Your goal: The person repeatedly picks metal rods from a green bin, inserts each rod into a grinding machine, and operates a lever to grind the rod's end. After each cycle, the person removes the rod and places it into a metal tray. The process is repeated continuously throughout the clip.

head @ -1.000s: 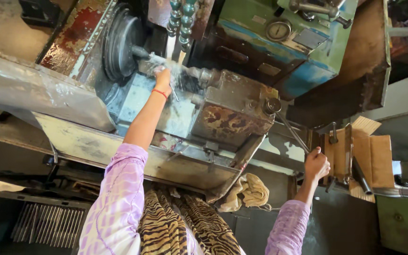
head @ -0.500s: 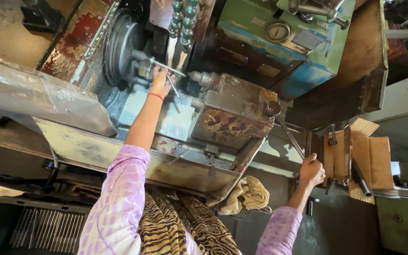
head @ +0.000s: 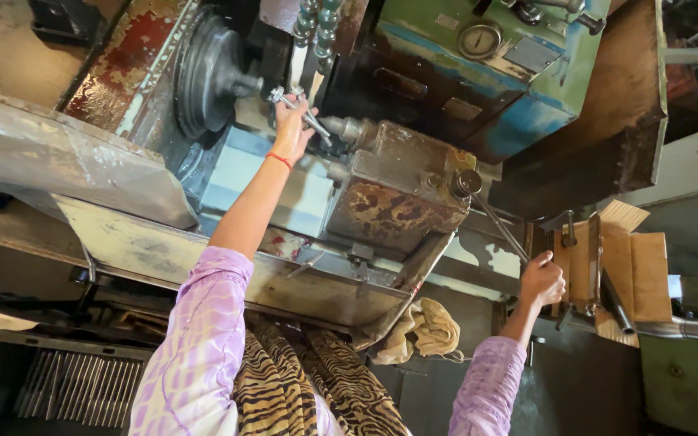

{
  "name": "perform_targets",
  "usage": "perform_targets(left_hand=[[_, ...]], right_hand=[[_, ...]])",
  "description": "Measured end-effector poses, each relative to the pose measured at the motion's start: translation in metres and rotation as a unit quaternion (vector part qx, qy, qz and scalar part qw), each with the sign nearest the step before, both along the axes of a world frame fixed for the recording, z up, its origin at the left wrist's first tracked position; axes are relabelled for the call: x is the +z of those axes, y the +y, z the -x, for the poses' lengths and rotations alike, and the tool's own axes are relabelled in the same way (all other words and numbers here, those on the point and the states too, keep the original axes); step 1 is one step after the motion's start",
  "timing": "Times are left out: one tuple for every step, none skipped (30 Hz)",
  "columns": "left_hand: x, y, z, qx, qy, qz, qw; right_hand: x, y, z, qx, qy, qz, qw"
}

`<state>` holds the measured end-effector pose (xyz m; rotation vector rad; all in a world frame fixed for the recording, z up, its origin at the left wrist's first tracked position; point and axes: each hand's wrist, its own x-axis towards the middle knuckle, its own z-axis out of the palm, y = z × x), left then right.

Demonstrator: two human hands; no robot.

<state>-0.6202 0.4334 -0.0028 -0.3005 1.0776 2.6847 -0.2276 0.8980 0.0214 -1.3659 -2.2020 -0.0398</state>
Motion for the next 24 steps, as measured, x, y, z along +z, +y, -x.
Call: perform_targets(left_hand=[[0.001, 0.000, -0.001, -0.004, 0.020, -0.021, 1.000], [0.002, 0.000, -0.002, -0.007, 0.041, -0.041, 0.998], [0.002, 0.000, -0.002, -0.011, 0.061, -0.062, 0.996], [0.001, 0.000, -0.002, -0.010, 0.057, -0.054, 0.997], [0.000, 0.000, -0.001, -0.009, 0.053, -0.047, 0.997], [-0.002, 0.000, 0.000, -0.008, 0.048, -0.039, 0.998], [-0.005, 0.001, 0.001, 0.000, 0.066, -0.041, 0.997], [-0.007, 0.001, 0.002, 0.009, 0.083, -0.042, 0.996], [-0.010, 0.001, 0.003, 0.017, 0.100, -0.044, 0.994], [-0.011, 0.001, 0.004, 0.030, 0.066, -0.044, 0.996], [-0.012, 0.000, 0.005, 0.043, 0.032, -0.044, 0.998], [-0.012, -0.001, 0.006, 0.058, 0.000, -0.045, 0.997], [-0.011, -0.004, 0.007, 0.067, -0.014, -0.043, 0.997], [-0.011, -0.007, 0.008, 0.077, -0.030, -0.040, 0.996], [-0.010, -0.011, 0.008, 0.087, -0.046, -0.037, 0.995], [-0.010, -0.014, 0.009, 0.099, -0.046, -0.044, 0.993], [-0.009, -0.016, 0.010, 0.110, -0.045, -0.052, 0.991], [-0.008, -0.020, 0.010, 0.123, -0.044, -0.059, 0.990], [-0.008, -0.022, 0.010, 0.128, -0.024, -0.079, 0.988], [-0.008, -0.023, 0.010, 0.134, -0.007, -0.098, 0.986], [-0.008, -0.024, 0.009, 0.139, 0.012, -0.117, 0.983], [-0.008, -0.024, 0.009, 0.143, 0.014, -0.123, 0.982], [-0.008, -0.024, 0.009, 0.146, 0.016, -0.129, 0.981], [-0.009, -0.023, 0.009, 0.147, 0.018, -0.136, 0.979]], right_hand=[[0.000, 0.000, 0.000, 0.001, 0.000, 0.000, 1.000], [0.000, -0.001, 0.001, 0.000, 0.000, 0.000, 1.000], [0.000, -0.001, 0.001, -0.001, -0.001, -0.001, 1.000], [0.000, -0.001, 0.001, -0.002, -0.002, -0.001, 1.000], [0.000, -0.002, 0.002, -0.002, 0.000, -0.002, 1.000], [0.000, -0.002, 0.002, -0.001, 0.001, -0.002, 1.000], [0.001, -0.002, 0.002, -0.001, 0.003, -0.002, 1.000], [0.001, -0.003, 0.001, 0.000, 0.003, 0.002, 1.000], [0.001, -0.003, 0.001, 0.001, 0.003, 0.007, 1.000], [0.002, -0.003, 0.001, 0.003, 0.003, 0.010, 1.000], [0.003, -0.004, 0.001, -0.003, 0.000, 0.008, 1.000], [0.003, -0.004, 0.002, -0.008, -0.001, 0.006, 1.000], [0.004, -0.004, 0.003, -0.012, -0.003, 0.005, 1.000], [0.005, -0.005, 0.003, -0.010, -0.005, 0.008, 1.000], [0.006, -0.006, 0.004, -0.008, -0.007, 0.013, 1.000], [0.007, -0.006, 0.005, -0.007, -0.007, 0.017, 1.000], [0.009, -0.007, 0.005, -0.007, -0.006, 0.022, 1.000], [0.010, -0.007, 0.005, -0.007, -0.005, 0.028, 1.000], [0.010, -0.009, 0.004, -0.006, -0.005, 0.034, 0.999], [0.011, -0.010, 0.001, 0.003, -0.009, 0.046, 0.999], [0.012, -0.012, -0.002, 0.012, -0.012, 0.058, 0.998], [0.012, -0.014, -0.005, 0.019, -0.013, 0.069, 0.997], [0.011, -0.017, -0.009, 0.037, -0.030, 0.071, 0.996], [0.010, -0.020, -0.014, 0.054, -0.046, 0.073, 0.995]])
